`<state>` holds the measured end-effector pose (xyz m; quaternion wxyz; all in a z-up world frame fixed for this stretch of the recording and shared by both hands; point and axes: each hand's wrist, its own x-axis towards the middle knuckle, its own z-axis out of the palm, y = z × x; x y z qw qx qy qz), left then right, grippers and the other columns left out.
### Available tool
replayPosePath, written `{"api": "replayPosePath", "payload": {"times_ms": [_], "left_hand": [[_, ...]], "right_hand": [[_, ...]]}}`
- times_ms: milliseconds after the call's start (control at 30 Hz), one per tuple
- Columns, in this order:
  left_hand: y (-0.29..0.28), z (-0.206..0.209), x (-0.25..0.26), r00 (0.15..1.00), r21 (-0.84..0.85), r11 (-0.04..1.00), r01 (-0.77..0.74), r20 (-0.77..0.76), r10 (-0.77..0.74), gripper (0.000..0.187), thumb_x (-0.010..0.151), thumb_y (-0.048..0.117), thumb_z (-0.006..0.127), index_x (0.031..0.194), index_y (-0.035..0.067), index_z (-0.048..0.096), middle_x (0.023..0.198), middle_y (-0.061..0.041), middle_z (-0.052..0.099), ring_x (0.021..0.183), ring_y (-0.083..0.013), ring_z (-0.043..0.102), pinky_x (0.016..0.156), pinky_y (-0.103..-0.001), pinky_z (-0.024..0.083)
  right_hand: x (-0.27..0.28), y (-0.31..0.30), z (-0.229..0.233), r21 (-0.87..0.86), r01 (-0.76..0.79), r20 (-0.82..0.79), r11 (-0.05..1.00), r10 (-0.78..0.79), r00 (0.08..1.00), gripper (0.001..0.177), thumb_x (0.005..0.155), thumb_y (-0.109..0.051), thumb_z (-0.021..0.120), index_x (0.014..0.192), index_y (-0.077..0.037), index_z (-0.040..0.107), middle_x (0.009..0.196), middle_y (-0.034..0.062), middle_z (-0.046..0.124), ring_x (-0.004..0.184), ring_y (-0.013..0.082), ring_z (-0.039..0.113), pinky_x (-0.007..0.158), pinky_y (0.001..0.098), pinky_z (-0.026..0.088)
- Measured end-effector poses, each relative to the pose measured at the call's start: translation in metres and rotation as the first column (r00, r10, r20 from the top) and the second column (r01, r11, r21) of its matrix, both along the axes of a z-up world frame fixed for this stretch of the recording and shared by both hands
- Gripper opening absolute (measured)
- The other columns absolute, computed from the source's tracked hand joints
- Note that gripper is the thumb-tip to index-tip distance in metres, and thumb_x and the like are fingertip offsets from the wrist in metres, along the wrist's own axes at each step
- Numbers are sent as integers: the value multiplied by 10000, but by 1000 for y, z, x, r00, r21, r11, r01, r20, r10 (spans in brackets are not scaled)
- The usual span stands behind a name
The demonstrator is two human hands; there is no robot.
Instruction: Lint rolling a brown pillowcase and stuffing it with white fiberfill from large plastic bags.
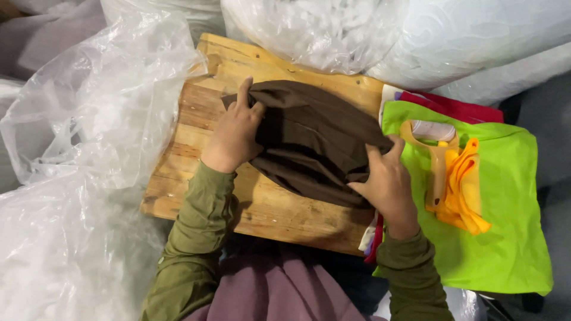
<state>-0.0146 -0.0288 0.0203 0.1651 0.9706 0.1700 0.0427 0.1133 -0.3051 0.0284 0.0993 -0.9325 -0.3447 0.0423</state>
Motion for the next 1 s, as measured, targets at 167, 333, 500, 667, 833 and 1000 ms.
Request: {"api": "replayPosePath", "payload": {"times_ms": [167,333,500,667,833,1000], "left_hand": [[-7,17,-21,994,-85,996,17,-104,-26,867,582,124,989,1315,-39,557,1607,-346,157,1152,-569,616,1005,-619,564],[3,-29,-10,979,-30,999,-33,-204,27,927,564,198,1005,1365,19,575,1583,-327,238,950,-506,723,819,-560,653],[-17,-48,-1,977,385,899,-209,128,172,207,928,227,661,1048,185,825,1537,-212,518,1441,-484,373,1123,-623,291],[-27,-77,49,971,297,940,170,112,-211,290,764,323,812,982,134,793,1167,-134,592,1089,-340,549,796,-414,510],[-6,-47,50,981,180,976,121,-173,-90,989,643,556,922,1466,126,582,1622,-197,348,1481,-435,268,1100,-532,353],[32,-23,34,985,175,984,-10,170,-20,579,679,252,918,1228,177,749,1453,-159,459,1339,-380,387,1021,-473,414]], "right_hand": [[10,8,33,-132,-22,-141,991,3,990,1071,488,-172,1017,1434,-23,538,1503,304,228,943,623,673,871,688,585],[50,18,-35,-261,-152,-211,953,97,973,1152,508,-229,979,1535,-152,461,1578,256,130,1093,610,634,984,689,536],[10,28,15,-223,-148,79,963,169,982,795,679,-310,922,1403,-168,627,1599,251,251,1312,531,472,953,667,506],[21,43,-29,-44,-391,-45,920,389,920,658,742,-244,874,1348,-190,624,1430,148,430,1216,432,563,907,570,555],[38,67,-5,-296,-393,-263,871,321,910,860,797,-246,839,1560,-283,444,1565,198,337,1367,441,436,1016,600,460],[81,117,39,397,-489,-87,777,562,823,308,920,-82,734,1225,-43,713,1045,222,716,932,381,739,615,404,620]]}}
